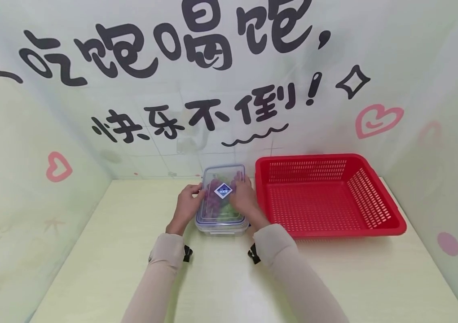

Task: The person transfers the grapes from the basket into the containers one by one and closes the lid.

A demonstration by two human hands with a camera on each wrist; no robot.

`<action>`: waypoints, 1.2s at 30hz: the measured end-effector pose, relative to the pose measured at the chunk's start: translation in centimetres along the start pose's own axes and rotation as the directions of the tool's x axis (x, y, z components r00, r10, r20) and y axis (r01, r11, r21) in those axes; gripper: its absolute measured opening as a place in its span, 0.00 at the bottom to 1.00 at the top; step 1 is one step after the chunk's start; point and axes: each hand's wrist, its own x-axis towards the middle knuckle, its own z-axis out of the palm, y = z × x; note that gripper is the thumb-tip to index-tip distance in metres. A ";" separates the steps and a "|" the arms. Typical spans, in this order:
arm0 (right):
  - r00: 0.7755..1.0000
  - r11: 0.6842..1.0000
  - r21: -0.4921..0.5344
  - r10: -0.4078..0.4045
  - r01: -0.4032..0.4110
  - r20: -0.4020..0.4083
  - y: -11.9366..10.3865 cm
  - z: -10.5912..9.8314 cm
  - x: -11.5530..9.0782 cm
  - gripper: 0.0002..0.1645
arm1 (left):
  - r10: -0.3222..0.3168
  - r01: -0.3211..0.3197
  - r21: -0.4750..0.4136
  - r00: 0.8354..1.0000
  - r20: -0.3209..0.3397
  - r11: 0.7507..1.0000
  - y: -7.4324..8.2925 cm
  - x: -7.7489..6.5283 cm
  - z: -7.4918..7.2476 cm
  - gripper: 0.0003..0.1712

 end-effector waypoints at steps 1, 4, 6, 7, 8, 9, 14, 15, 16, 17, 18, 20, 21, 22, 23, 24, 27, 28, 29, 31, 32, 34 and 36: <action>0.999 1.000 0.009 -0.010 0.011 -0.033 0.1 0.3 -0.1 0.29 | 0.004 -0.004 0.011 1.000 -0.003 1.000 0.0 0.0 0.1 0.22; 0.990 0.999 -0.004 -0.049 0.049 -0.132 0.5 1.2 -0.3 0.27 | 0.014 -0.013 0.033 1.000 -0.011 0.999 -0.1 0.0 0.3 0.22; 0.981 0.997 -0.040 -0.077 0.072 -0.177 1.0 1.8 -0.5 0.27 | 0.007 -0.007 0.040 1.000 -0.016 0.999 -0.1 -0.1 0.4 0.23; 0.977 0.995 -0.062 -0.088 0.078 -0.193 1.2 2.1 -0.6 0.28 | 0.003 -0.002 0.044 1.000 -0.017 0.999 -0.2 -0.1 0.5 0.23; 0.976 0.994 -0.082 -0.093 0.078 -0.200 1.4 2.3 -0.7 0.29 | -0.002 0.002 0.047 1.000 -0.017 0.999 -0.3 -0.1 0.6 0.23; 0.973 0.991 -0.102 -0.103 0.084 -0.204 1.6 2.6 -0.8 0.31 | -0.009 0.010 0.053 1.000 -0.014 0.999 -0.4 -0.2 0.7 0.24; 0.969 0.991 -0.111 -0.097 0.074 -0.226 2.9 3.3 -1.2 0.37 | -0.018 0.018 0.065 1.000 -0.002 0.998 -0.5 -0.4 1.1 0.23; 0.969 0.992 -0.109 -0.093 0.070 -0.228 3.0 3.4 -1.2 0.36 | -0.016 0.017 0.067 1.000 -0.004 0.998 -0.5 -0.4 1.1 0.23; 0.968 0.993 -0.101 -0.090 0.067 -0.235 3.2 3.5 -1.2 0.34 | -0.013 0.013 0.068 1.000 -0.006 0.998 -0.5 -0.4 1.1 0.23; 0.969 0.994 -0.092 -0.079 0.059 -0.235 3.3 3.5 -1.2 0.32 | -0.010 0.011 0.072 1.000 -0.011 0.997 -0.5 -0.4 1.2 0.23; 0.970 0.995 -0.083 -0.072 0.054 -0.233 3.3 3.6 -1.2 0.30 | -0.006 0.007 0.078 1.000 -0.017 0.997 -0.4 -0.4 1.2 0.23; 0.968 0.997 -0.057 -0.066 0.054 -0.241 3.5 3.7 -1.0 0.26 | -0.004 0.006 0.090 1.000 -0.026 0.996 -0.4 -0.4 1.2 0.23; 0.967 0.998 -0.044 -0.063 0.054 -0.248 3.6 3.8 -0.9 0.24 | -0.004 0.006 0.098 1.000 -0.026 0.995 -0.4 -0.3 1.2 0.23; 0.965 0.998 -0.031 -0.066 0.060 -0.255 3.7 3.9 -0.8 0.23 | -0.006 0.008 0.104 1.000 -0.023 0.995 -0.4 -0.3 1.3 0.23; 0.964 0.998 -0.020 -0.065 0.062 -0.260 3.9 4.0 -0.7 0.22 | -0.004 0.007 0.111 1.000 -0.022 0.994 -0.3 -0.3 1.3 0.22; 0.962 0.998 -0.010 -0.067 0.067 -0.266 4.0 4.0 -0.7 0.22 | -0.004 0.006 0.116 1.000 -0.018 0.993 -0.2 -0.3 1.3 0.23; 0.964 0.998 0.020 -0.045 0.052 -0.262 4.2 4.2 -0.5 0.21 | 0.001 0.001 0.139 1.000 -0.014 0.990 -0.1 -0.4 1.2 0.23; 0.966 0.999 0.030 -0.037 0.046 -0.257 4.2 4.3 -0.5 0.21 | 0.008 -0.005 0.151 1.000 -0.016 0.989 -0.1 -0.4 1.2 0.23; 0.968 0.999 0.040 -0.025 0.036 -0.251 4.2 4.3 -0.5 0.22 | 0.012 -0.009 0.163 1.000 -0.019 0.987 -0.1 -0.4 1.2 0.23; 0.971 0.997 0.070 0.002 0.015 -0.238 4.1 4.4 -0.5 0.22 | 0.013 -0.008 0.177 1.000 -0.023 0.984 -0.1 -0.4 1.1 0.23; 0.971 0.997 0.083 0.012 0.008 -0.240 4.1 4.5 -0.5 0.23 | 0.013 -0.008 0.182 1.000 -0.023 0.983 -0.2 -0.4 1.1 0.23; 0.968 0.994 0.106 0.025 0.002 -0.250 4.2 4.6 -0.5 0.23 | 0.003 0.000 0.185 1.000 -0.016 0.983 -0.1 -0.4 1.0 0.23; 0.965 0.992 0.123 0.032 0.000 -0.260 4.3 4.6 -0.5 0.22 | -0.007 0.009 0.180 1.000 -0.012 0.984 0.0 -0.4 1.0 0.24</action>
